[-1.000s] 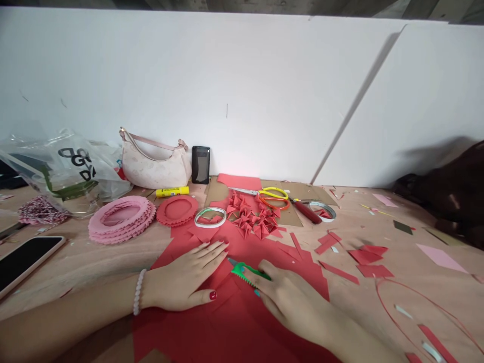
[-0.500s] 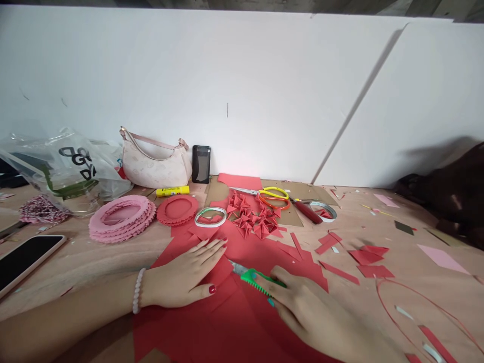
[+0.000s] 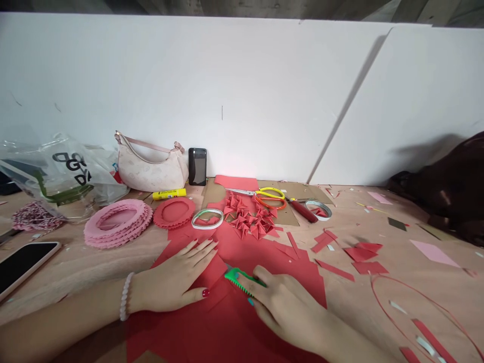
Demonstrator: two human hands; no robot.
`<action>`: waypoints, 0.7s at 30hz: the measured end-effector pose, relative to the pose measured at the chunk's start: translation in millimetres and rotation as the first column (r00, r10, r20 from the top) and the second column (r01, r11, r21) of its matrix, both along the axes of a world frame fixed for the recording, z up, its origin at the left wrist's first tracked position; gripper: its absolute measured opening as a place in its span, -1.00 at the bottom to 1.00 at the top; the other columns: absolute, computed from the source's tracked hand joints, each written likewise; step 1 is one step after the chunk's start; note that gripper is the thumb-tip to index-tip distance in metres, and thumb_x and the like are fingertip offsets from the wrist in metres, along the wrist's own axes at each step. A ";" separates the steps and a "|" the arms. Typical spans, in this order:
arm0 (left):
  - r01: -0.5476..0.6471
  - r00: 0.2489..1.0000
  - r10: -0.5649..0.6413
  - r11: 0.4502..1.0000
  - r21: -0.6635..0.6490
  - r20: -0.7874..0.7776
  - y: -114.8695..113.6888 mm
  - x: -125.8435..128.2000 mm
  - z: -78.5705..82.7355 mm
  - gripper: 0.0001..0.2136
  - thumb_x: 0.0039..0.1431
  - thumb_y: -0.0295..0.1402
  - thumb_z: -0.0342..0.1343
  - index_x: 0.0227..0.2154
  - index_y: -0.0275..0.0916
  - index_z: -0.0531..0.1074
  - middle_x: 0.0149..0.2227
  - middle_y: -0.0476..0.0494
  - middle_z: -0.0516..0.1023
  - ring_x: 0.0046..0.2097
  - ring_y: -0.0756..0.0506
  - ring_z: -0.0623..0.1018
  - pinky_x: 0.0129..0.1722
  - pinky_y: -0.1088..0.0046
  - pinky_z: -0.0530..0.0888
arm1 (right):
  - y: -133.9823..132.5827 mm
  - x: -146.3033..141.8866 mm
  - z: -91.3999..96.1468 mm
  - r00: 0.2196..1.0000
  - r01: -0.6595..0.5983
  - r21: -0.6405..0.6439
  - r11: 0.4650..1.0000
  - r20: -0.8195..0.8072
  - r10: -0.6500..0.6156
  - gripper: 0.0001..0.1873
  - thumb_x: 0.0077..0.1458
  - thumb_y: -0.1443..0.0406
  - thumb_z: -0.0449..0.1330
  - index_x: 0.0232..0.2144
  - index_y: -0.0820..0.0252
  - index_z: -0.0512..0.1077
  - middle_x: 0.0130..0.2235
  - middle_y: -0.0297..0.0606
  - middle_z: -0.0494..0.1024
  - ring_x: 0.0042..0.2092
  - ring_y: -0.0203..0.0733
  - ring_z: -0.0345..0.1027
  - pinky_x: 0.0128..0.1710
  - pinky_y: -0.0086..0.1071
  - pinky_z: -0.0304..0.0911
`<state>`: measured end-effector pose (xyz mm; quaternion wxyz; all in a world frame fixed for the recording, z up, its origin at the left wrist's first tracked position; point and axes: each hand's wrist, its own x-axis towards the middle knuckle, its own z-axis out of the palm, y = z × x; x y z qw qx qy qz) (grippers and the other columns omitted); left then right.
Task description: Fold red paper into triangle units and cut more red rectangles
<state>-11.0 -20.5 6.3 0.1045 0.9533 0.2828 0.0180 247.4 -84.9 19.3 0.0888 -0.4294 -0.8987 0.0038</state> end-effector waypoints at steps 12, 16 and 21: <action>0.019 1.000 -0.020 1.000 -0.015 -0.024 -1.1 0.5 -2.2 -0.33 0.18 0.00 -0.32 0.21 -0.35 -0.24 0.25 -0.32 -0.24 0.25 -0.23 -0.19 0.18 0.09 -0.17 | 4.3 -1.4 -12.3 1.000 0.017 -0.033 0.999 0.007 -0.017 -0.50 0.13 0.39 -0.09 0.12 -0.02 0.10 -0.32 -0.27 0.39 -0.49 -0.32 0.32 -0.51 -0.49 0.20; 0.024 1.000 -0.024 1.000 -0.015 -0.013 -0.9 0.4 -3.0 -0.34 0.18 0.00 -0.32 0.21 -0.35 -0.25 0.25 -0.32 -0.24 0.25 -0.22 -0.20 0.17 0.08 -0.19 | 7.9 -7.6 -13.5 1.000 0.012 -0.018 1.000 0.024 -0.011 -0.53 0.14 0.38 -0.09 0.11 0.05 0.13 -0.31 -0.25 0.38 -0.47 -0.30 0.33 -0.49 -0.48 0.22; 0.024 1.000 -0.025 0.999 -0.031 -0.014 -1.0 1.0 -0.8 -0.34 0.18 -0.02 -0.30 0.21 -0.35 -0.25 0.25 -0.32 -0.25 0.25 -0.22 -0.20 0.17 0.09 -0.20 | 11.0 -11.9 -11.2 0.999 0.035 -0.033 0.999 0.008 -0.034 -0.55 0.16 0.37 -0.10 0.10 0.05 0.15 -0.35 -0.26 0.37 -0.48 -0.30 0.34 -0.51 -0.48 0.22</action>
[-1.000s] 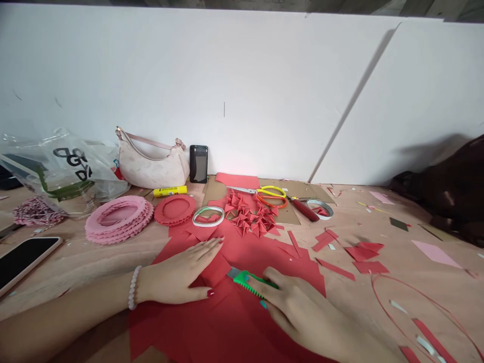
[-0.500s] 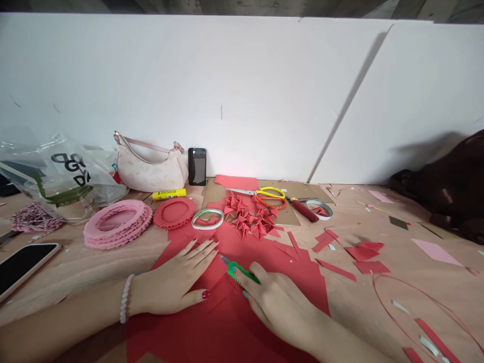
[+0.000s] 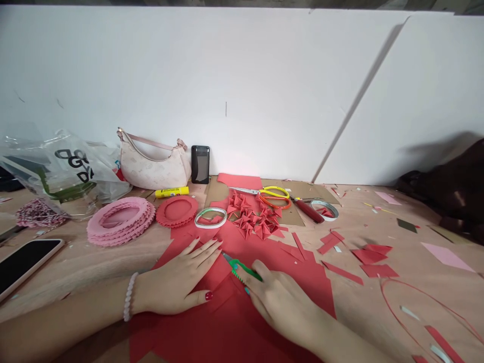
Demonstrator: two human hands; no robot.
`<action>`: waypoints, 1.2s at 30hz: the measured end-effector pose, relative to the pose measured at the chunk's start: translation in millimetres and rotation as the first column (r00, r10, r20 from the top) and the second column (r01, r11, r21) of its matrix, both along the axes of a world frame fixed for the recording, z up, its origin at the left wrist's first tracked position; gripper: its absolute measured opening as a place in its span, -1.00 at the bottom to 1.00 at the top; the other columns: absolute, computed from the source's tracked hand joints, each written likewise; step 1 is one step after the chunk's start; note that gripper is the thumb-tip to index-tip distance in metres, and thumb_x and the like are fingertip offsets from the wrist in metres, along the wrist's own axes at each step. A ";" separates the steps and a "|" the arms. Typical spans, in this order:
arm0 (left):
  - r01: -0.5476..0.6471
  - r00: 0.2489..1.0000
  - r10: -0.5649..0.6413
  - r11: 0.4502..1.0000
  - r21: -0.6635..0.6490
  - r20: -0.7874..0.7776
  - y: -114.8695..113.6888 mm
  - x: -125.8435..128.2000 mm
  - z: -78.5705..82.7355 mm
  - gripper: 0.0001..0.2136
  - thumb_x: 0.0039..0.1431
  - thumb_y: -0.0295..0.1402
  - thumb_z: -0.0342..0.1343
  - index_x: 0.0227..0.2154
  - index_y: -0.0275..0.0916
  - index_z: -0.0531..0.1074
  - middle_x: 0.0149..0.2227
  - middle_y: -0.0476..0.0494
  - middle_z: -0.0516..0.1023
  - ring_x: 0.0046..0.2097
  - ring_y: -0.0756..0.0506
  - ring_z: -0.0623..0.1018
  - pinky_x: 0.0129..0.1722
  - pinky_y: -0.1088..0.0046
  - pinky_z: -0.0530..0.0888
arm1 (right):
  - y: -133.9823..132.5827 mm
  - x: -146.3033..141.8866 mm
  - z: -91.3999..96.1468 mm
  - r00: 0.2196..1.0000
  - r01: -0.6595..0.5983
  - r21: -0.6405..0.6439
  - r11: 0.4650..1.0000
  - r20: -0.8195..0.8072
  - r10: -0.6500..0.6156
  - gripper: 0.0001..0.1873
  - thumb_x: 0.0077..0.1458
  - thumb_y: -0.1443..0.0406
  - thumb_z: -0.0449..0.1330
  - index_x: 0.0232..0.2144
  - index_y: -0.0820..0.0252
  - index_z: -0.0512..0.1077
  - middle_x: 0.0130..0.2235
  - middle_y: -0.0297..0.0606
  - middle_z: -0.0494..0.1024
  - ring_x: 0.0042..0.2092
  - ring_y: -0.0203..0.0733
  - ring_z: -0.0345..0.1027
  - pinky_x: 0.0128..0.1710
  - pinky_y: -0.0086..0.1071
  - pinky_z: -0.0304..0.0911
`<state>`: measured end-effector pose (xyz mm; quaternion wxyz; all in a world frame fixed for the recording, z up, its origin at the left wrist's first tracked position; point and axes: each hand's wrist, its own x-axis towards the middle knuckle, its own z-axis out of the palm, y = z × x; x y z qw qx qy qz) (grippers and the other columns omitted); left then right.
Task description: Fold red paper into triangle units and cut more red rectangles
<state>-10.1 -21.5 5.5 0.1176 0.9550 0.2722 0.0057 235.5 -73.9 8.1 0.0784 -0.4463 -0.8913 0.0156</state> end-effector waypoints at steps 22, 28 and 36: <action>0.072 0.997 -0.070 0.988 -0.140 0.022 54.3 24.4 33.4 -0.74 -0.12 -0.38 0.15 -0.30 -0.25 0.33 -0.25 -0.11 0.39 -0.23 -0.12 0.37 -0.30 0.45 0.29 | -10.9 -14.6 14.7 0.997 -0.070 0.049 0.996 -0.016 0.071 -0.58 0.10 0.28 0.02 0.04 -0.04 0.25 -0.03 -0.15 0.32 0.04 0.00 0.12 -0.03 -0.09 0.13; 0.034 0.999 -0.035 0.983 -0.181 -0.005 51.8 38.3 45.3 -0.88 -0.22 -0.52 0.12 -0.56 -0.27 0.28 -0.47 -0.05 0.34 -0.39 -0.08 0.31 -0.50 0.50 0.14 | -9.0 -29.3 18.6 0.993 -0.044 -0.111 0.993 -0.117 0.031 -0.68 0.10 0.33 0.01 -0.09 -0.03 0.35 -0.15 -0.19 0.34 -0.04 -0.07 0.16 -0.04 -0.12 0.13; 0.064 0.996 -0.041 0.951 -0.303 0.079 52.4 31.0 58.4 -0.86 -0.11 -0.52 0.07 -0.41 -0.27 0.37 -0.41 -0.02 0.44 -0.41 -0.01 0.37 -0.48 0.56 0.21 | -5.1 -22.7 8.3 0.945 0.040 -0.073 0.997 -0.320 -0.061 -0.52 0.06 0.34 0.01 0.06 -0.01 0.15 0.07 -0.17 0.21 0.10 -0.02 0.07 0.02 -0.08 0.09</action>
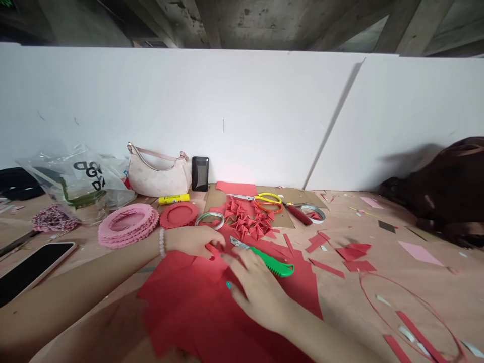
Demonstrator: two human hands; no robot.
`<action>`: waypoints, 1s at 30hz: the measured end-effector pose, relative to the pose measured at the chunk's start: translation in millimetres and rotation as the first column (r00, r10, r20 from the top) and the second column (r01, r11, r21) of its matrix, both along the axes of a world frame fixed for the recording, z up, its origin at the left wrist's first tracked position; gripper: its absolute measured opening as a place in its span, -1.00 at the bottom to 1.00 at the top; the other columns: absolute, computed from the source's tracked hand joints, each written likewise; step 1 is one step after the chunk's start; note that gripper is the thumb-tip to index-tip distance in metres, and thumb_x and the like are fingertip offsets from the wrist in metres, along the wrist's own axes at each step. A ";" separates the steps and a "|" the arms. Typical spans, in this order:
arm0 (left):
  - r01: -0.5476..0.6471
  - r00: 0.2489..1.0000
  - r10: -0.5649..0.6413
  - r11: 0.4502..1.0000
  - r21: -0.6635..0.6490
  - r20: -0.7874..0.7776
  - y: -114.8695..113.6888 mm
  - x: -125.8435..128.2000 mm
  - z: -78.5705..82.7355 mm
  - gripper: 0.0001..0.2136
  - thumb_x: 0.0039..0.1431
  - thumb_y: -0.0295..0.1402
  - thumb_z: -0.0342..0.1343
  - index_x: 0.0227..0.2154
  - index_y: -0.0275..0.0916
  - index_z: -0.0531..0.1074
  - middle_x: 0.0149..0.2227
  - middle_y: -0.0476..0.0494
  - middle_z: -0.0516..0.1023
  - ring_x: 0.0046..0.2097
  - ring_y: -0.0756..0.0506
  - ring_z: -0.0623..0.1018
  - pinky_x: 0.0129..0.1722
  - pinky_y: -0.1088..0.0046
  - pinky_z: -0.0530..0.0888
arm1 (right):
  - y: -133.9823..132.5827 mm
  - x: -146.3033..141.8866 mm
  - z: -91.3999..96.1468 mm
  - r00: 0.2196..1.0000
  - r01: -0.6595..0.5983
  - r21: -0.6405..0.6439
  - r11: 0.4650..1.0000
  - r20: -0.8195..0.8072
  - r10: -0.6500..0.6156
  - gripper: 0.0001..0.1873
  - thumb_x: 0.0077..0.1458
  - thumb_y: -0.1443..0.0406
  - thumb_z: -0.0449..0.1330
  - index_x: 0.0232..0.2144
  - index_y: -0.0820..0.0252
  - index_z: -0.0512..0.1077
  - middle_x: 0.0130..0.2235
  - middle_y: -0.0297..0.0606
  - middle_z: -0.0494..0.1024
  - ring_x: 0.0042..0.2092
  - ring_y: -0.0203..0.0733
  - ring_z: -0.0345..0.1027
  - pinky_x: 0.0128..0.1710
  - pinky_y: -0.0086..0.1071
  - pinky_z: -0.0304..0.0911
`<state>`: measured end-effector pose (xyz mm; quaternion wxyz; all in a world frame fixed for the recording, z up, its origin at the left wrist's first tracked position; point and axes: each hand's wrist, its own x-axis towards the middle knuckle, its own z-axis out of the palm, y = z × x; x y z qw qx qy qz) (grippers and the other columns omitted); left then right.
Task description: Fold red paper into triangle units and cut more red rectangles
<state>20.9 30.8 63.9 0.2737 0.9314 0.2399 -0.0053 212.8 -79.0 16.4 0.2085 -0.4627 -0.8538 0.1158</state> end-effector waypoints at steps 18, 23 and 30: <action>-0.350 0.815 0.433 0.897 -0.269 0.385 -31.2 -1.1 -25.7 -0.70 0.02 -0.25 -0.02 -0.71 -0.25 0.10 -0.65 0.07 0.09 -0.59 0.06 0.13 -0.60 0.51 0.01 | 40.5 -2.0 31.5 0.970 0.028 -0.220 0.975 -0.228 -0.079 -0.77 0.12 0.35 -0.11 -0.51 0.18 0.28 -0.52 -0.38 0.34 -0.48 -0.29 0.22 -0.52 -0.45 0.13; -0.409 0.611 0.649 0.750 -0.520 0.453 -22.2 -1.6 -51.8 -0.69 -0.05 -0.26 0.07 -0.75 -0.25 0.14 -0.72 0.08 0.13 -0.63 0.05 0.21 -0.65 0.55 0.07 | 17.0 -14.5 28.8 0.997 0.046 0.250 0.967 0.051 -0.061 -0.73 0.15 0.36 -0.12 -0.16 0.18 0.31 -0.31 -0.15 0.46 -0.29 -0.12 0.31 -0.17 -0.18 0.17; -0.334 0.355 0.832 0.539 -0.773 0.427 -7.9 -5.1 -62.5 -0.71 -0.09 -0.19 0.12 -0.64 -0.28 0.22 -0.63 0.06 0.25 -0.56 -0.01 0.44 -0.64 0.59 0.27 | -14.1 -17.6 6.7 0.904 -0.325 0.060 0.944 0.314 0.292 -0.47 -0.10 -0.03 0.16 -0.16 0.21 0.31 -0.16 -0.13 0.44 -0.12 0.00 0.29 -0.08 -0.22 0.17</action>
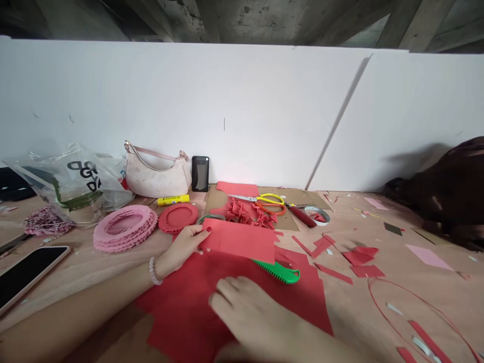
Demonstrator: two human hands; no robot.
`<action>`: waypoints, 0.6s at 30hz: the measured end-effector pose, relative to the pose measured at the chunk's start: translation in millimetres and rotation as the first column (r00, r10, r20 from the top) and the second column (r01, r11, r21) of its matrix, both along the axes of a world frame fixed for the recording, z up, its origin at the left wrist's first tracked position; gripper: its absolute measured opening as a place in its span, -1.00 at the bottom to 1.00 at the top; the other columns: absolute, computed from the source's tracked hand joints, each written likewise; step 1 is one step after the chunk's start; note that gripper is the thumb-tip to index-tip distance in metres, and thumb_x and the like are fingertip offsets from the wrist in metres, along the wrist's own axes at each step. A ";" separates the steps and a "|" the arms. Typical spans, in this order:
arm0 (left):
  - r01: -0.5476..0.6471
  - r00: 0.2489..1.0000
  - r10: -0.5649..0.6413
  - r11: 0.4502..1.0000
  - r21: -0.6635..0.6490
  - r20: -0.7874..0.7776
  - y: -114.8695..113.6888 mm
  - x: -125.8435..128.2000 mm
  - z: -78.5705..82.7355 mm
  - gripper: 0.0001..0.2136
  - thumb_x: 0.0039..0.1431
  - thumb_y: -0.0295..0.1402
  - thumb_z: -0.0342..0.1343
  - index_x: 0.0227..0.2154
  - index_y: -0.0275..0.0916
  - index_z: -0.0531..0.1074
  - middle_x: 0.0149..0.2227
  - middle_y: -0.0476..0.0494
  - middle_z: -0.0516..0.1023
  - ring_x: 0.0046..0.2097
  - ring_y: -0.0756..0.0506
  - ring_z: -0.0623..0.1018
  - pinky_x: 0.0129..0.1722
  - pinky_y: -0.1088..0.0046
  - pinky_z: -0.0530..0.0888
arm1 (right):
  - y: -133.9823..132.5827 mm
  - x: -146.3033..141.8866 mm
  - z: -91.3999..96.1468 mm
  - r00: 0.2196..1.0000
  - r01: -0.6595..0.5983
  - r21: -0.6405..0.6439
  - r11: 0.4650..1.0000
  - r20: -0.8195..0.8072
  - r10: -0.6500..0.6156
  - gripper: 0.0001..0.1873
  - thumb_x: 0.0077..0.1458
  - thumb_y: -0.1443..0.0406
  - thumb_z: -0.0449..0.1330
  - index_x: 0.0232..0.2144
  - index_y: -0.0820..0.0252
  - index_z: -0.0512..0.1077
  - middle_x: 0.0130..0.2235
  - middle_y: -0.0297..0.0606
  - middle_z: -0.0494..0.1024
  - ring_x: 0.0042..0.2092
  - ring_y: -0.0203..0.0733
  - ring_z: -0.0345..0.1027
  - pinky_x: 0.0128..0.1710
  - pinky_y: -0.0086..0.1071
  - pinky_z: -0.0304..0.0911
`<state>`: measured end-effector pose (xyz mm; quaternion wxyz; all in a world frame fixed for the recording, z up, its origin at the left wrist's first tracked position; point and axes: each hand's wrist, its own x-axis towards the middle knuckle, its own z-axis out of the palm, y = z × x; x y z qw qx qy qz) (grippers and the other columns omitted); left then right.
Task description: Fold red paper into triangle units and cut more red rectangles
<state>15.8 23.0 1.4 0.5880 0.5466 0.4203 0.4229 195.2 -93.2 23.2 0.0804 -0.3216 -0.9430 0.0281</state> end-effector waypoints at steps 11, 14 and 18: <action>-0.184 0.872 0.255 0.962 -0.204 0.417 17.3 -10.1 -1.3 -0.78 -0.16 -0.33 0.21 -0.55 -0.28 0.26 -0.58 0.11 0.26 -0.55 0.13 0.35 -0.59 0.68 0.29 | 59.6 -6.8 -9.7 0.971 0.187 -0.089 0.978 -0.132 -0.197 -0.79 0.12 0.37 0.03 -0.17 0.12 0.32 -0.12 -0.19 0.31 -0.21 -0.20 0.34 -0.24 -0.35 0.29; -0.192 0.852 0.275 0.956 -0.223 0.446 18.1 -10.3 -2.2 -0.80 -0.17 -0.36 0.21 -0.57 -0.29 0.26 -0.59 0.12 0.26 -0.56 0.13 0.35 -0.59 0.68 0.30 | 72.7 -10.8 -13.7 0.949 0.195 -0.112 0.974 -0.228 -0.216 -0.74 0.14 0.43 -0.06 -0.18 0.14 0.32 -0.11 -0.17 0.30 -0.21 -0.24 0.33 -0.25 -0.39 0.29; -0.193 0.842 0.285 0.952 -0.236 0.459 17.5 -9.9 -4.2 -0.80 -0.19 -0.38 0.22 -0.56 -0.29 0.28 -0.57 0.11 0.28 -0.56 0.14 0.34 -0.58 0.67 0.31 | 69.8 -12.5 -7.3 0.969 0.087 -0.089 0.992 -0.223 -0.105 -0.72 0.11 0.46 -0.09 -0.26 0.16 0.38 -0.18 -0.19 0.38 -0.20 -0.24 0.31 -0.21 -0.38 0.25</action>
